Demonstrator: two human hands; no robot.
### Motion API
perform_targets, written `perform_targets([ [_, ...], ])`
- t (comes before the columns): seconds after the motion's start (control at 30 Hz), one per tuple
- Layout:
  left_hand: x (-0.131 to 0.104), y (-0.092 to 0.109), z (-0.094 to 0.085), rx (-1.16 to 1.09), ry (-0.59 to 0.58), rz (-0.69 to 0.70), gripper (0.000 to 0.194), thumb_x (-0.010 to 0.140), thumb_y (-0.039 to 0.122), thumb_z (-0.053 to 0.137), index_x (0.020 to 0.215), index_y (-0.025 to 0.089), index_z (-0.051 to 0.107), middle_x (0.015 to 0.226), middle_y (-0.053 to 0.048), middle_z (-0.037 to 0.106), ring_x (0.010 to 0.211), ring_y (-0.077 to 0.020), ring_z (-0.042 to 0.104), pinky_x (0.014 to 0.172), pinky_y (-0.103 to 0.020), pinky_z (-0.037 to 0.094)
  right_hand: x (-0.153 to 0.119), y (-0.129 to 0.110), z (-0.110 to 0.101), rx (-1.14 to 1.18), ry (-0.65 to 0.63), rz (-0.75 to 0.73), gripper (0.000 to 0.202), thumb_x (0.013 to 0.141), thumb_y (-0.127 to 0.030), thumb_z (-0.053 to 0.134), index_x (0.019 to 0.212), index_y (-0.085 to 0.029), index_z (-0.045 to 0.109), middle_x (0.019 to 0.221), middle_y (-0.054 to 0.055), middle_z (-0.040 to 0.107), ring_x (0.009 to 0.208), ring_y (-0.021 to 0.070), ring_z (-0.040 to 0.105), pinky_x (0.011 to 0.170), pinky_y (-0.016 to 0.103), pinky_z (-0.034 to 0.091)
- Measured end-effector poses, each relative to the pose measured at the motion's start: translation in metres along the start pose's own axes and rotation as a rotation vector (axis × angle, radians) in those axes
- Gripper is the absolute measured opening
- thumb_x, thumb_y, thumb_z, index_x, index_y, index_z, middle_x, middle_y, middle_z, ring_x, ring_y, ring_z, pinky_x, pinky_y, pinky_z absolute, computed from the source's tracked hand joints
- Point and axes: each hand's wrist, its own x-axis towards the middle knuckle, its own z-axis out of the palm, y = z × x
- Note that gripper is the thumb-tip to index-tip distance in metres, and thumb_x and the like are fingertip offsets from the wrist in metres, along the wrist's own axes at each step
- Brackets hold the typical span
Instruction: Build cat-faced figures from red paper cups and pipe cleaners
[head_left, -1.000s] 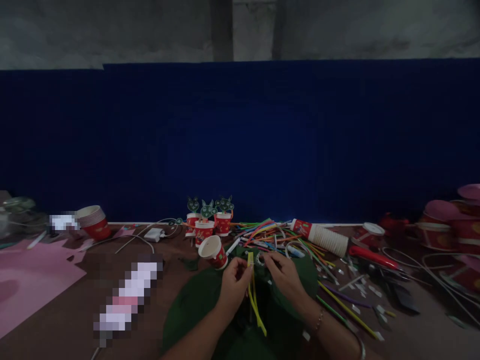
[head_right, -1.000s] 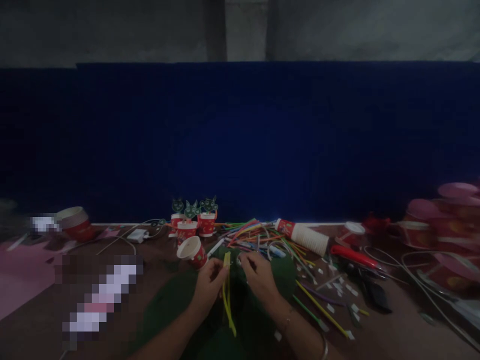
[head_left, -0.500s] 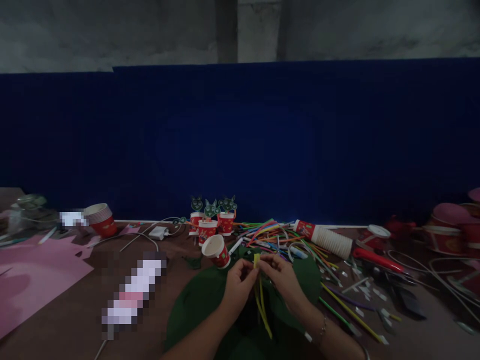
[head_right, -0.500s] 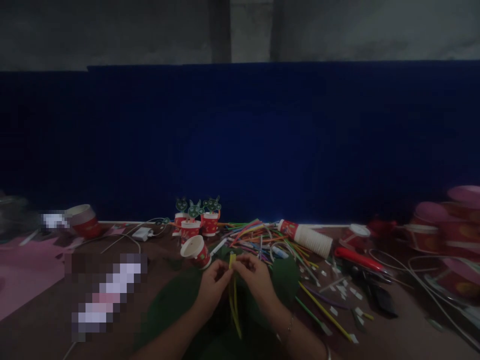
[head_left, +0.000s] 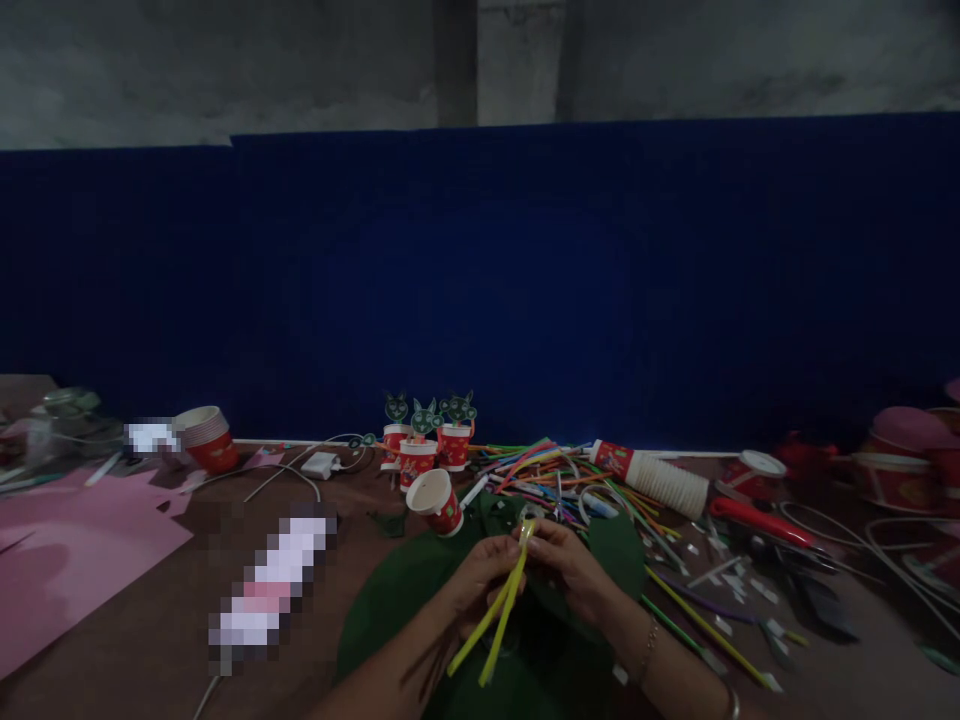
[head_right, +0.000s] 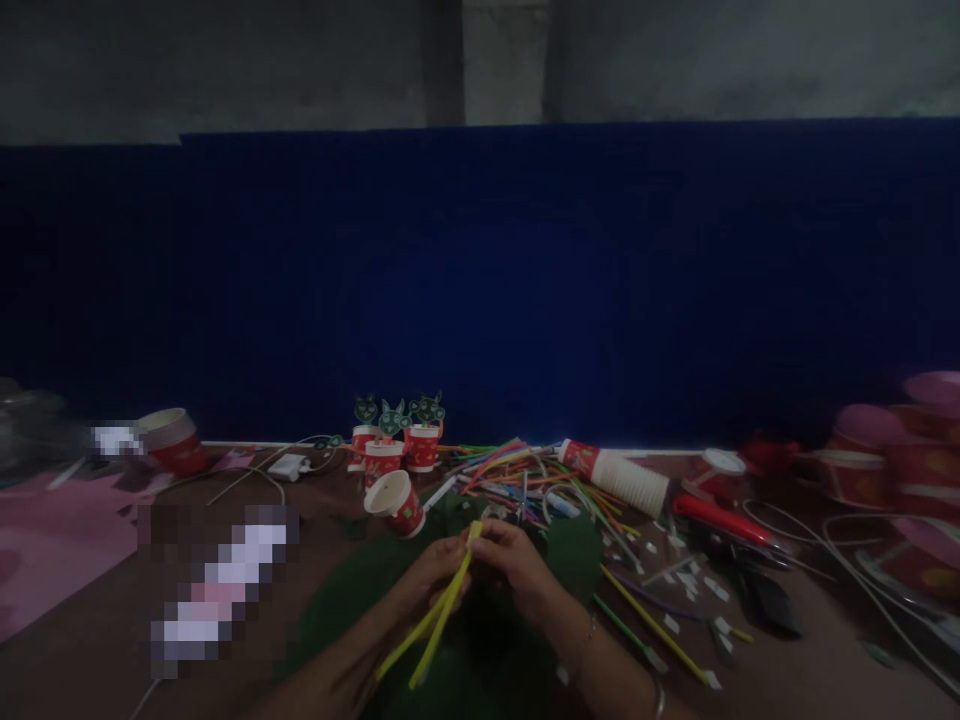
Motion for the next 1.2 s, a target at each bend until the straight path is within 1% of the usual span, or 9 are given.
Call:
perform_targets([
  [0.13,-0.003,0.002,-0.001,-0.058,-0.102,-0.034,0.032,0.07,0.04,0.067,0.066,0.013,0.051,0.035,0.007,0.045,0.022,0.0006,0.022,0.026,-0.014,0.013,-0.001,0.001,-0.001,0.076,-0.048,-0.011,0.023,0.056,-0.029,0.079,0.069,-0.016,0.066,0.068,0.001,0.063,0.063,0.0107,0.058,0.061,0.021,0.044],
  [0.37,-0.004,0.001,-0.003,-0.05,-0.122,-0.037,0.033,0.068,0.041,0.068,0.068,0.011,0.055,0.036,0.006,0.046,0.022,0.0003,0.023,0.027,-0.015,0.012,-0.004,0.001,0.002,0.056,0.0,0.006,0.025,0.054,-0.033,0.08,0.065,-0.016,0.066,0.062,-0.001,0.06,0.058,0.0087,0.054,0.059,0.021,0.042],
  [0.5,0.001,-0.002,-0.001,0.014,0.053,0.022,0.035,0.063,0.043,0.072,0.065,0.012,0.054,0.04,0.004,0.051,0.024,0.0001,0.027,0.027,-0.014,0.016,-0.001,0.004,0.001,-0.037,0.083,-0.016,0.031,0.064,-0.047,0.07,0.069,-0.016,0.066,0.055,-0.002,0.053,0.049,0.0074,0.044,0.046,0.018,0.033],
  [0.63,0.004,-0.004,0.002,0.091,0.296,0.145,0.034,0.063,0.043,0.071,0.065,0.017,0.049,0.037,0.009,0.043,0.024,-0.0014,0.027,0.027,-0.014,0.017,0.005,0.006,-0.001,-0.175,0.104,-0.082,0.034,0.066,-0.047,0.069,0.076,-0.014,0.065,0.054,-0.003,0.048,0.046,0.0059,0.037,0.041,0.018,0.024],
  [0.77,0.003,-0.003,0.002,0.172,0.38,0.188,0.032,0.066,0.043,0.068,0.066,0.016,0.052,0.041,0.009,0.043,0.028,-0.0026,0.033,0.028,-0.014,0.022,0.006,0.002,0.0,-0.228,0.211,-0.135,0.031,0.066,-0.044,0.07,0.069,-0.014,0.062,0.054,-0.004,0.046,0.046,0.0048,0.035,0.04,0.017,0.023],
  [0.87,0.002,-0.001,0.002,0.179,0.388,0.219,0.028,0.067,0.038,0.068,0.08,0.016,0.059,0.052,0.005,0.053,0.035,-0.0039,0.04,0.034,-0.015,0.03,0.006,-0.002,0.0,-0.159,0.275,-0.145,0.031,0.068,-0.045,0.068,0.07,-0.015,0.061,0.054,-0.004,0.047,0.045,0.0049,0.036,0.039,0.017,0.022],
  [0.97,0.001,0.001,0.003,0.317,0.342,0.336,0.035,0.066,0.025,0.068,0.1,0.018,0.06,0.078,-0.002,0.064,0.057,-0.0098,0.056,0.053,-0.02,0.044,0.008,-0.003,-0.002,-0.081,0.314,-0.127,0.032,0.067,-0.046,0.068,0.071,-0.016,0.059,0.052,-0.005,0.045,0.044,0.0057,0.036,0.039,0.018,0.021],
  [1.07,-0.001,0.001,0.005,0.543,0.246,0.479,0.024,0.069,0.019,0.063,0.093,0.018,0.067,0.088,-0.006,0.063,0.08,-0.0172,0.059,0.073,-0.026,0.046,0.01,0.0,-0.003,-0.035,0.305,-0.147,0.031,0.066,-0.045,0.069,0.07,-0.016,0.058,0.051,-0.006,0.044,0.044,0.0059,0.036,0.041,0.018,0.024],
  [1.2,-0.004,0.002,0.009,0.677,0.223,0.59,0.015,0.07,0.023,0.063,0.082,0.018,0.07,0.086,-0.007,0.061,0.083,-0.0191,0.056,0.076,-0.027,0.045,0.012,0.003,-0.004,-0.004,0.272,-0.165,0.029,0.067,-0.043,0.069,0.072,-0.016,0.059,0.054,-0.006,0.047,0.046,0.0063,0.038,0.044,0.018,0.029],
])
